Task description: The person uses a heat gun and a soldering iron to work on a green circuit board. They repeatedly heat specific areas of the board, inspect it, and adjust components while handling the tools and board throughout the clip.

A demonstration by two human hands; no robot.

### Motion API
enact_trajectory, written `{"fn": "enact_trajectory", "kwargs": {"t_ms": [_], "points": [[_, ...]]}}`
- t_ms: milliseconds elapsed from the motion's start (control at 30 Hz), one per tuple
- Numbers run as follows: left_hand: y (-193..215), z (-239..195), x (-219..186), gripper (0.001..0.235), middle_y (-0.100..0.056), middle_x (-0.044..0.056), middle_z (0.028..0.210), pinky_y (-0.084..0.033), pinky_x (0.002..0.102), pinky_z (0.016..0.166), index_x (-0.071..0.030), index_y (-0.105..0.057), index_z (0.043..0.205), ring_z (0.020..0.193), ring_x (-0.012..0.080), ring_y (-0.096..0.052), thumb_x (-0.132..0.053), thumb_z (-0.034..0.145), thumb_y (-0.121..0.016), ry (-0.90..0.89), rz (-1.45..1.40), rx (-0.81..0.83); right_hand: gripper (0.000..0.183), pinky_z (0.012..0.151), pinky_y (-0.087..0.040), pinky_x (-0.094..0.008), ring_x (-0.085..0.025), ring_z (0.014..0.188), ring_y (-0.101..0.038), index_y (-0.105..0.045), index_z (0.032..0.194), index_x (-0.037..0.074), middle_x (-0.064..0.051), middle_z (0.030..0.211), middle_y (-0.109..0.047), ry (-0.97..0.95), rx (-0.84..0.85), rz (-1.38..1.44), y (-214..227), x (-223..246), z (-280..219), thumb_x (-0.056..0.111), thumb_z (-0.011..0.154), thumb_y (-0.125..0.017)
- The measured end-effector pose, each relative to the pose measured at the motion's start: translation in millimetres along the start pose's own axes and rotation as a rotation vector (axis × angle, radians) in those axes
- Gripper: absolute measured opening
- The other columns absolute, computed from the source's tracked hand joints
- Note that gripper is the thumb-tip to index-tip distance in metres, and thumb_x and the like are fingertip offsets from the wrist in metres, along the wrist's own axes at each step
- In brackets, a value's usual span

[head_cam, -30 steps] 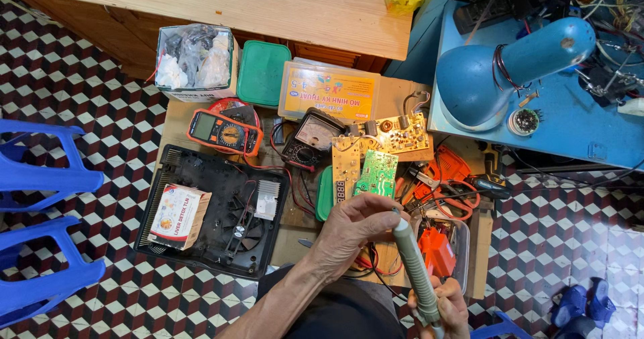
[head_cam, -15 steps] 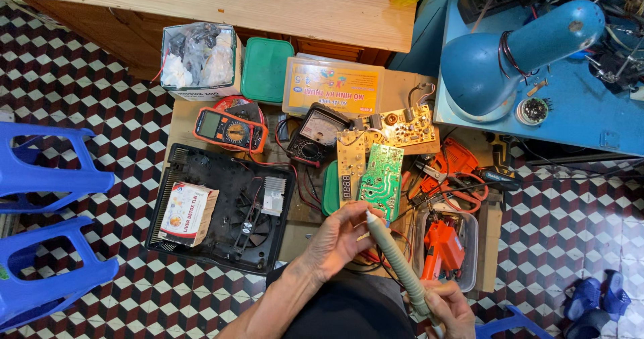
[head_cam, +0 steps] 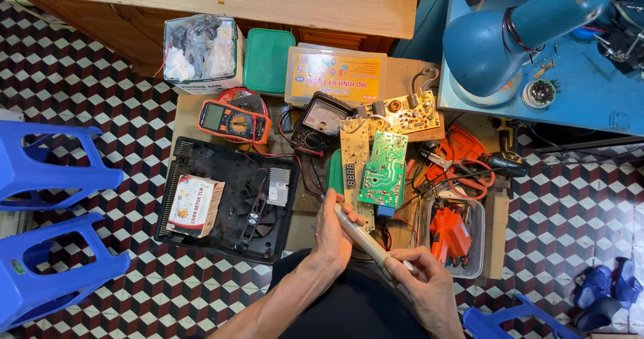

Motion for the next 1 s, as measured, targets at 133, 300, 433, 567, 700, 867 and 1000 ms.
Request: {"fn": "enact_trajectory", "kwargs": {"t_ms": [133,300,433,567,700,867,1000], "points": [[10,6,-4,0.029,-0.048,0.002,0.07,-0.05,0.036,0.063,-0.012,-0.046,0.096,0.059,0.015,-0.049,-0.039,0.102,-0.054,-0.031,-0.029,-0.009,0.022,0.073,-0.056,-0.026,-0.012,0.082,-0.069,-0.072,0.104,-0.004,-0.011,0.093,-0.076,-0.038,0.056,-0.021,-10,15,-2,0.009,0.087,-0.076],[19,23,-42,0.029,-0.045,0.001,0.069,-0.046,0.033,0.059,-0.013,-0.047,0.092,0.058,0.0136,-0.046,-0.038,0.104,-0.055,-0.102,-0.09,-0.013,0.031,0.067,-0.065,-0.027,-0.015,0.077,-0.08,-0.07,0.112,-0.003,-0.012,0.087,-0.082,-0.173,0.13,0.038,-3,20,-1,0.014,0.086,-0.07],[28,35,-74,0.026,-0.048,0.001,0.071,-0.047,0.033,0.061,-0.012,-0.051,0.094,0.059,0.0142,-0.048,-0.036,0.103,-0.058,-0.144,-0.101,-0.028,0.032,0.036,-0.034,-0.031,-0.018,0.043,-0.051,-0.068,0.124,0.006,-0.015,0.069,-0.075,-0.252,0.165,-0.211,7,24,-8,0.022,0.096,-0.07],[28,26,-87,0.028,-0.059,0.004,0.079,-0.059,0.04,0.079,-0.01,-0.061,0.114,0.071,0.0174,-0.06,-0.035,0.102,-0.057,-0.169,-0.067,-0.115,0.03,0.041,-0.035,-0.026,-0.009,0.048,-0.048,-0.067,0.12,0.01,-0.007,0.063,-0.064,-0.179,0.142,-0.323,-3,34,-20,0.02,0.092,-0.072],[8,-17,-143,0.037,-0.059,0.001,0.128,-0.048,0.038,0.101,-0.008,-0.05,0.138,0.118,0.0194,-0.059,-0.034,0.111,-0.05,-0.973,0.855,-0.149,0.026,0.047,-0.041,-0.025,-0.006,0.053,-0.054,-0.071,0.114,0.01,-0.004,0.062,-0.063,0.003,0.152,-0.474,-23,56,-26,0.021,0.09,-0.073],[-35,-6,-163,0.029,-0.073,0.009,0.108,-0.052,0.043,0.092,-0.007,-0.074,0.111,0.107,0.0266,-0.067,-0.032,0.1,-0.064,-1.355,1.626,-0.004,0.026,0.055,-0.053,-0.027,-0.007,0.058,-0.067,-0.068,0.111,0.013,0.004,0.065,-0.07,0.192,0.314,-0.706,-44,80,-30,0.025,0.089,-0.072],[-40,75,-150,0.032,-0.074,0.006,0.096,-0.054,0.033,0.074,-0.007,-0.08,0.107,0.084,0.0168,-0.068,-0.034,0.094,-0.07,-0.729,1.526,0.177,0.023,0.056,-0.047,-0.034,-0.015,0.056,-0.058,-0.071,0.111,0.016,-0.001,0.06,-0.062,-0.044,0.459,-0.812,-52,69,-30,0.029,0.092,-0.068]]}}
Point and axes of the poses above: each hand's wrist, its own z-axis towards the middle knuckle, its own y-axis out of the back of the hand, x = y × z, the point moved 5 cm from there along z, towards the middle knuckle
